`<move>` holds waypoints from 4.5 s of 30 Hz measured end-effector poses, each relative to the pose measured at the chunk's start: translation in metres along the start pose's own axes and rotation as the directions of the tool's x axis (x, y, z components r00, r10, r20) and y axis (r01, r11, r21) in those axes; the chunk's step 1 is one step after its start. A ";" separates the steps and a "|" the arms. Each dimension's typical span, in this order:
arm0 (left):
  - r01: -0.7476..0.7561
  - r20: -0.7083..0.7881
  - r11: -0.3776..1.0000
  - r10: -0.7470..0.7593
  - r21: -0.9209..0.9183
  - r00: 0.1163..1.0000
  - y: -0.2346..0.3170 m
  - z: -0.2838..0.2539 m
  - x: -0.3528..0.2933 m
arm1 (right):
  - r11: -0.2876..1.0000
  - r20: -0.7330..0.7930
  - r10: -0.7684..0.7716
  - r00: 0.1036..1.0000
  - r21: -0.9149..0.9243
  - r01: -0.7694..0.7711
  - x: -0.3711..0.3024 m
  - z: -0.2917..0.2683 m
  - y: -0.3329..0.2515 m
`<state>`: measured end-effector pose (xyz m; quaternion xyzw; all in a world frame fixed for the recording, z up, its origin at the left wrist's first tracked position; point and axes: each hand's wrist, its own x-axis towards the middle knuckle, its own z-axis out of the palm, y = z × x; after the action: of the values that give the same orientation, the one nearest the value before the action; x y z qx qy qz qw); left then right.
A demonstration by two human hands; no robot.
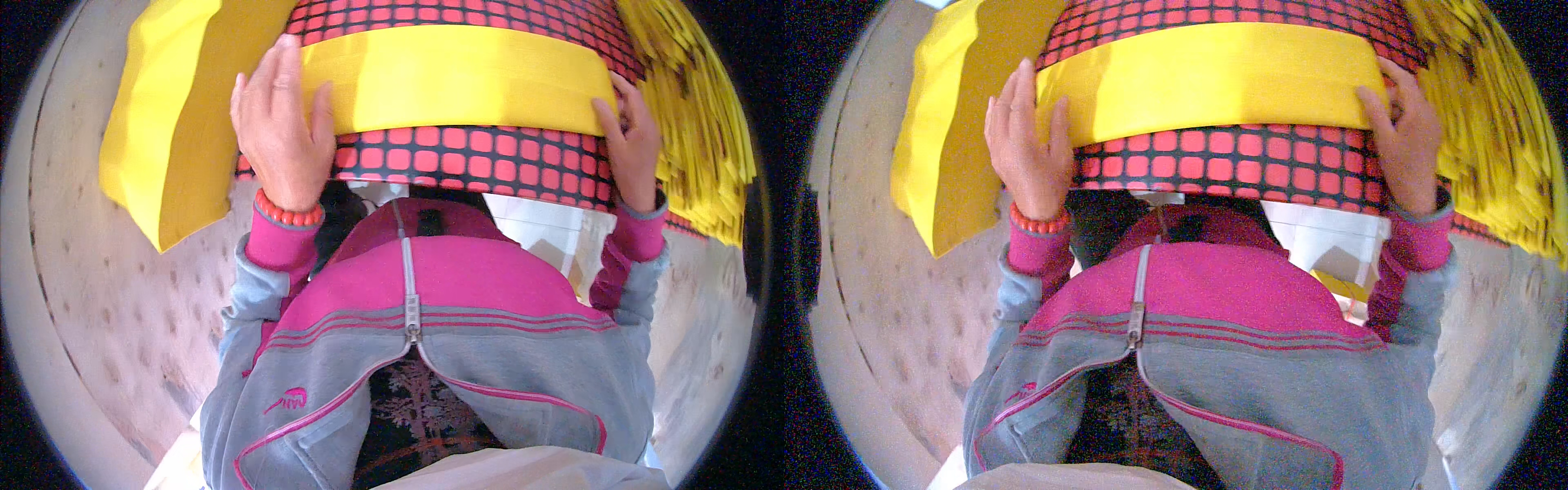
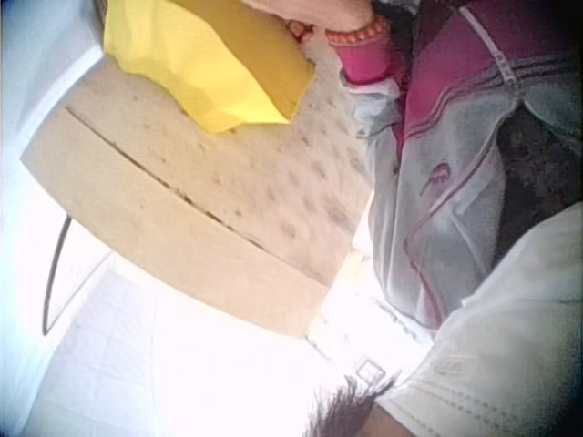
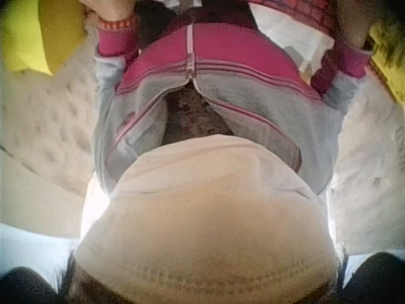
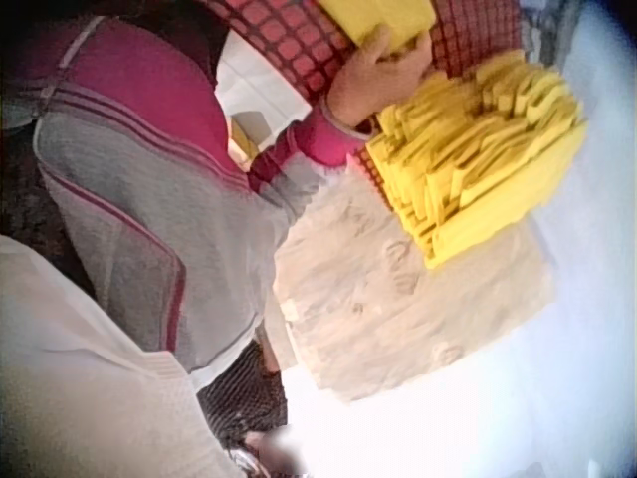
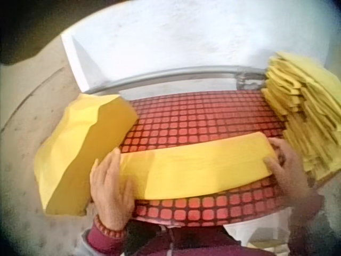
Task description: The person folds yellow paper sheets on a patterned table. They repeatedly fold each sheet in half, smooth the crease, and stack the folded sheets. The person also briefly handles a small yellow folded piece, adjusting its edges.
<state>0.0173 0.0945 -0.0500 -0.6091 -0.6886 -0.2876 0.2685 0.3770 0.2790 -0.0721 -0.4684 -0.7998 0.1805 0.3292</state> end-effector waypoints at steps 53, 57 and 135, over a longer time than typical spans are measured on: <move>-0.254 0.485 0.927 0.363 -0.277 0.796 0.086 0.042 0.013 | 0.850 -0.004 -0.432 0.902 -0.335 0.406 -0.033 -0.018 -0.053; -0.211 0.443 0.931 0.331 -0.299 0.833 0.088 0.043 0.008 | 0.881 0.164 -0.424 0.890 -0.151 0.448 0.006 0.003 -0.048; -0.136 0.435 0.979 0.190 -0.154 0.880 0.063 0.061 0.007 | 0.856 0.043 -0.362 0.931 -0.380 0.350 -0.036 0.013 -0.041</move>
<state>0.0780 0.1493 -0.0824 -0.7295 -0.6598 -0.1564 0.0894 0.3544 0.2272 -0.0697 -0.3700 -0.8872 -0.0497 0.2713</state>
